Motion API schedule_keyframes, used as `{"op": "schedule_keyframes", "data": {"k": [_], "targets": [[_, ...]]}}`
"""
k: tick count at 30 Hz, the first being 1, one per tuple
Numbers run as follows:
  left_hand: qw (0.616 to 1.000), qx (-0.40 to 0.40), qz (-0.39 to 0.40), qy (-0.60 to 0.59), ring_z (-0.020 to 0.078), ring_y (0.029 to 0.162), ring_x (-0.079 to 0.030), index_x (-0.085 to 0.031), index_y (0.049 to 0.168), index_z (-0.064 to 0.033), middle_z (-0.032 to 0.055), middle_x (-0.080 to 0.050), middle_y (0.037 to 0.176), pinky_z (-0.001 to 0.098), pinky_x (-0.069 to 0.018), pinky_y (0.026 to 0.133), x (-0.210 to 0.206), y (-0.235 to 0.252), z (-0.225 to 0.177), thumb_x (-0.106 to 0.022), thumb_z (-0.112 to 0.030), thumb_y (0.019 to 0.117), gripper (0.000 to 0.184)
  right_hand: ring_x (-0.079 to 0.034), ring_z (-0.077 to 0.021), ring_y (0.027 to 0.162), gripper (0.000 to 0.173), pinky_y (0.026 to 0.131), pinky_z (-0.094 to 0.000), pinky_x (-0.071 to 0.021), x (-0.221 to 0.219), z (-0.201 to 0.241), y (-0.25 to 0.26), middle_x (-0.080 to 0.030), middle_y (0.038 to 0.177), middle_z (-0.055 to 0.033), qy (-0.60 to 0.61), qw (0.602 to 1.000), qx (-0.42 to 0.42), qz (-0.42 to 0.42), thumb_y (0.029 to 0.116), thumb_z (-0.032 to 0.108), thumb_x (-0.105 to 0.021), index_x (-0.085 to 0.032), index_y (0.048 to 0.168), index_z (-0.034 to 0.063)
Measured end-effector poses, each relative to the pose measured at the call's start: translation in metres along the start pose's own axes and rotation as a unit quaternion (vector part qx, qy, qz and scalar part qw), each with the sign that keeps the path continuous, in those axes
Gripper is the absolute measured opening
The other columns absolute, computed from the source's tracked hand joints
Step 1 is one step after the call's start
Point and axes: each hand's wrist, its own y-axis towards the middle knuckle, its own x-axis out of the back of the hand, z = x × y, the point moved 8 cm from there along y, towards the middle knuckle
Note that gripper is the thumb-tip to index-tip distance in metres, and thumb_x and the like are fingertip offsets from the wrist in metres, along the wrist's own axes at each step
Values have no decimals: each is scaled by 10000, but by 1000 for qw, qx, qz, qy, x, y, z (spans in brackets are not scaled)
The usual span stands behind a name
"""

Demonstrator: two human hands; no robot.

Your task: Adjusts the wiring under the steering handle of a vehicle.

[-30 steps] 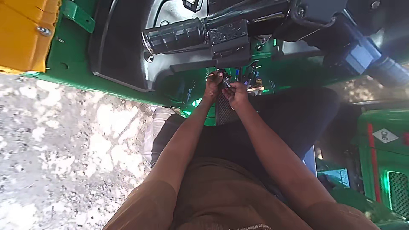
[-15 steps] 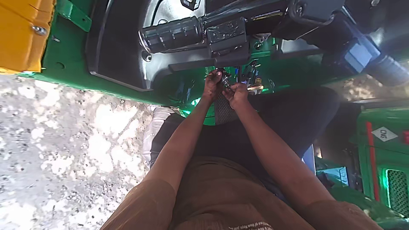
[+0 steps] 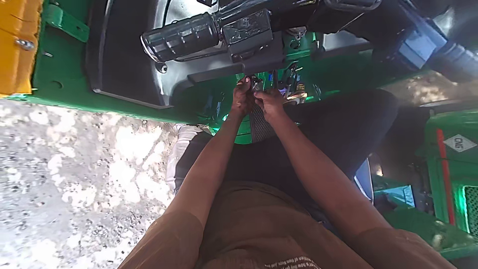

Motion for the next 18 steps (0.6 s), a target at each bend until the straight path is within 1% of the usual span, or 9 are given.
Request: {"op": "schedule_keyframes", "data": {"k": [1, 3, 5, 7, 10, 11, 14, 16, 18], "targets": [[1000, 1, -8, -6, 246, 1049, -659, -569, 1171, -37, 124, -673, 1091, 451, -547, 960, 2, 1, -2, -376, -157, 1092, 240, -682, -219, 791, 459, 689, -343, -630, 2, 1, -3, -645, 994, -163, -6, 1000, -10, -8, 768, -85, -812, -559, 1147, -27], [999, 12, -23, -25, 267, 1061, -658, -524, 1177, -47, 142, -655, 1119, 456, -556, 951, 7, 3, -5, -373, -162, 1103, 203, -680, -208, 778, 458, 684, -332, -625, 8, 4, -5, -646, 983, -155, -11, 999, -25, -20, 764, -73, -829, -558, 1129, -22], [998, 18, -37, -38, 290, 1074, -656, -533, 1204, -42, 160, -649, 1147, 473, -558, 954, 10, 3, -7, -394, -157, 1096, 210, -660, -191, 745, 399, 678, -323, -619, 10, 8, -4, -625, 939, -131, -9, 999, -32, -26, 773, -66, -820, -553, 1064, -5], [999, 19, -36, -32, 290, 1087, -650, -531, 1210, -50, 158, -647, 1161, 473, -553, 956, 12, 1, -8, -394, -165, 1098, 211, -650, -173, 702, 331, 655, -311, -610, 11, 7, -2, -635, 891, -117, -2, 999, -39, -32, 781, -70, -803, -573, 1009, 0], [999, 20, -24, -28, 303, 1108, -644, -529, 1221, -45, 173, -643, 1184, 484, -545, 971, 10, 2, -4, -359, -187, 1106, 250, -653, -176, 726, 309, 656, -316, -603, 13, 8, -2, -653, 939, -120, 14, 997, -60, -44, 819, 11, -813, -608, 1051, 7], [999, 24, -27, -36, 309, 1114, -641, -522, 1235, -40, 181, -637, 1193, 485, -540, 979, 9, 2, -4, -340, -199, 1112, 271, -643, -170, 720, 321, 645, -311, -599, 13, 8, -2, -636, 945, -111, 19, 996, -67, -48, 832, 54, -816, -602, 1068, 19], [992, 44, -61, -97, 344, 1134, -643, -482, 1292, -32, 205, -620, 1208, 504, -534, 1014, 10, -4, -6, -279, -247, 1133, 335, -612, -163, 707, 315, 637, -312, -577, 18, 9, 1, -599, 905, -88, 36, 994, -77, -68, 848, 141, -824, -607, 1055, 45], [989, 52, -72, -115, 357, 1146, -645, -469, 1309, -46, 207, -619, 1218, 509, -537, 1015, 10, -4, -6, -277, -259, 1134, 336, -634, -191, 789, 344, 680, -339, -581, 23, 16, 6, -619, 987, -116, 54, 992, -77, -78, 858, 165, -826, -631, 1108, 32], [992, 51, -66, -94, 344, 1155, -643, -454, 1311, -60, 196, -622, 1224, 500, -532, 1018, 9, -4, -3, -246, -257, 1135, 336, -649, -200, 808, 360, 684, -347, -589, 33, 23, 11, -631, 1011, -128, 69, 990, -78, -96, 858, 195, -833, -635, 1107, 26]]}}
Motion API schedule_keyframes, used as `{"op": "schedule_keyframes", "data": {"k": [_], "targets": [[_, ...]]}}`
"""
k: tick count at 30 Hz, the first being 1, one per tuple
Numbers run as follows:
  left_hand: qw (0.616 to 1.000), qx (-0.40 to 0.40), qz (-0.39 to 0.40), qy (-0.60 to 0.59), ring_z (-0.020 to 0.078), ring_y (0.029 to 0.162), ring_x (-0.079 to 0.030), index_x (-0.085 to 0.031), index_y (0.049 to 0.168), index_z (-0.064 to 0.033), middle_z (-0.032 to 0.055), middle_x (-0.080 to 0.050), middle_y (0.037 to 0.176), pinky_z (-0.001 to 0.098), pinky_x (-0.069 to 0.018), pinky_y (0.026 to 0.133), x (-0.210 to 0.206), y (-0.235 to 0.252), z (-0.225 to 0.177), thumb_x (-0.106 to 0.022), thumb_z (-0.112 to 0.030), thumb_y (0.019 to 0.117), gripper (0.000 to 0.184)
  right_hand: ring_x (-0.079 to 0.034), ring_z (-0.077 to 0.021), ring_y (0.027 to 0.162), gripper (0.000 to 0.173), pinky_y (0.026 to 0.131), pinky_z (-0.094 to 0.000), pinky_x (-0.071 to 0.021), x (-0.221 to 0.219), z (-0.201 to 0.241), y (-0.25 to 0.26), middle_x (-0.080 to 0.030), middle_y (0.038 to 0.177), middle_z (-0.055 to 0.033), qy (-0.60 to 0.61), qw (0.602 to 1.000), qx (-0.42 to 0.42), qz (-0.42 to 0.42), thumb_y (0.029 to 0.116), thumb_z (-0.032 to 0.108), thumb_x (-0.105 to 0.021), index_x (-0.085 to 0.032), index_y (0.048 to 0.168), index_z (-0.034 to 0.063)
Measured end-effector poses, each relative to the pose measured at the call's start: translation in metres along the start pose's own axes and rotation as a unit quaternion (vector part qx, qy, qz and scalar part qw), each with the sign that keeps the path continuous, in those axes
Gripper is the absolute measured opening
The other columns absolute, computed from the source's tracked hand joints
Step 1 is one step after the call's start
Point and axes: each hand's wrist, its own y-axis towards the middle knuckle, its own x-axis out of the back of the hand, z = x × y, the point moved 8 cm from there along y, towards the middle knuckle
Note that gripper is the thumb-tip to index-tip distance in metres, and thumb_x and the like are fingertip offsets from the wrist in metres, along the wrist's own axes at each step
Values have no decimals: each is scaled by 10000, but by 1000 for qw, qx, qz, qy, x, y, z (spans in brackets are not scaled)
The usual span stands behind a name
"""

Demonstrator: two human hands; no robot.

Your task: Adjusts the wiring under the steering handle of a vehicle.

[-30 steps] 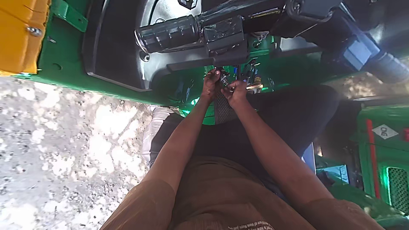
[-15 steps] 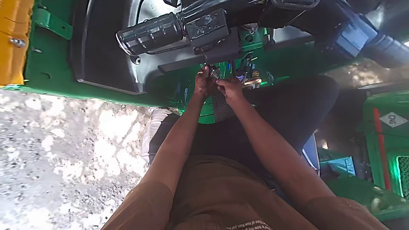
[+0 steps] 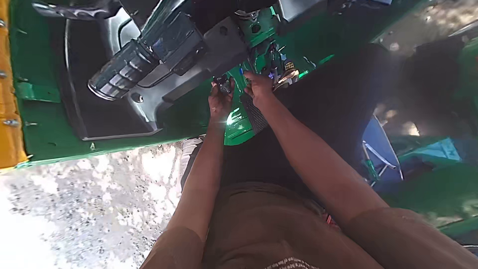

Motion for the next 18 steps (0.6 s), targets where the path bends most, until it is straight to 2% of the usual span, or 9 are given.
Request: {"op": "schedule_keyframes", "data": {"k": [3, 5, 7, 9, 10, 12, 16, 17, 18], "targets": [[999, -29, 14, 1, 364, 1193, -620, -452, 1301, -29, 215, -610, 1248, 514, -506, 1048, -2, 7, -6, -215, -211, 1105, 357, -643, -213, 789, 390, 675, -380, -579, 4, 9, 12, -631, 986, -131, 10, 1000, 3, -25, 824, 215, -864, -636, 1082, 32], [998, -40, 54, 8, 367, 1275, -558, -392, 1383, -22, 225, -540, 1354, 523, -451, 1102, 2, 11, -6, -160, -207, 1073, 429, -660, -276, 886, 482, 738, -464, -589, 11, 10, 23, -645, 1043, -168, 2, 999, 3, -37, 801, 231, -879, -625, 1156, 24], [998, -29, 54, 35, 343, 1301, -542, -341, 1454, -50, 206, -511, 1403, 517, -450, 1102, 1, 16, -1, -117, -269, 1087, 482, -638, -291, 862, 512, 731, -499, -551, 21, 20, 28, -642, 989, -164, -23, 998, 21, -58, 777, 250, -895, -608, 1134, 21], [998, -12, 10, 67, 301, 1197, -617, -388, 1421, -95, 166, -580, 1328, 505, -524, 1015, 0, 25, 0, -164, -378, 1125, 467, -647, -282, 884, 483, 767, -502, -543, 25, 37, 29, -659, 967, -148, -46, 996, 28, -71, 784, 280, -888, -619, 1096, 29], [997, -5, -11, 74, 269, 1090, -652, -432, 1355, -109, 143, -616, 1243, 473, -564, 934, 4, 29, 0, -197, -418, 1123, 453, -659, -284, 893, 458, 775, -506, -546, 28, 40, 29, -672, 954, -146, -48, 995, 26, -79, 786, 281, -888, -636, 1075, 30], [997, -5, -18, 74, 231, 1014, -659, -444, 1301, -106, 129, -615, 1187, 407, -587, 869, 11, 41, -3, -215, -422, 1118, 431, -679, -297, 939, 497, 805, -516, -556, 30, 44, 33, -689, 984, -156, -55, 996, 28, -67, 820, 287, -862, -615, 1172, 37], [991, -66, -52, 107, 267, 1156, -600, -374, 1346, -49, 178, -546, 1260, 424, -514, 1029, 9, 62, -14, -195, -244, 1116, 351, -694, -297, 984, 601, 792, -508, -587, 19, 40, 44, -683, 1086, -156, -133, 991, 21, -16, 847, 306, -813, -548, 1325, 56], [987, -78, -58, 126, 275, 1217, -578, -349, 1392, -44, 185, -527, 1315, 429, -489, 1070, 7, 66, -18, -188, -247, 1123, 373, -704, -295, 978, 540, 760, -509, -595, 14, 37, 45, -687, 1087, -151, -184, 983, 11, 8, 852, 314, -789, -580, 1278, 56], [984, -81, -55, 146, 257, 1292, -540, -299, 1454, -54, 175, -489, 1395, 411, -455, 1114, 4, 71, -19, -163, -281, 1129, 420, -706, -292, 964, 419, 725, -514, -591, 10, 33, 43, -694, 1060, -138, -237, 971, 0, 38, 855, 313, -765, -630, 1164, 67]]}}
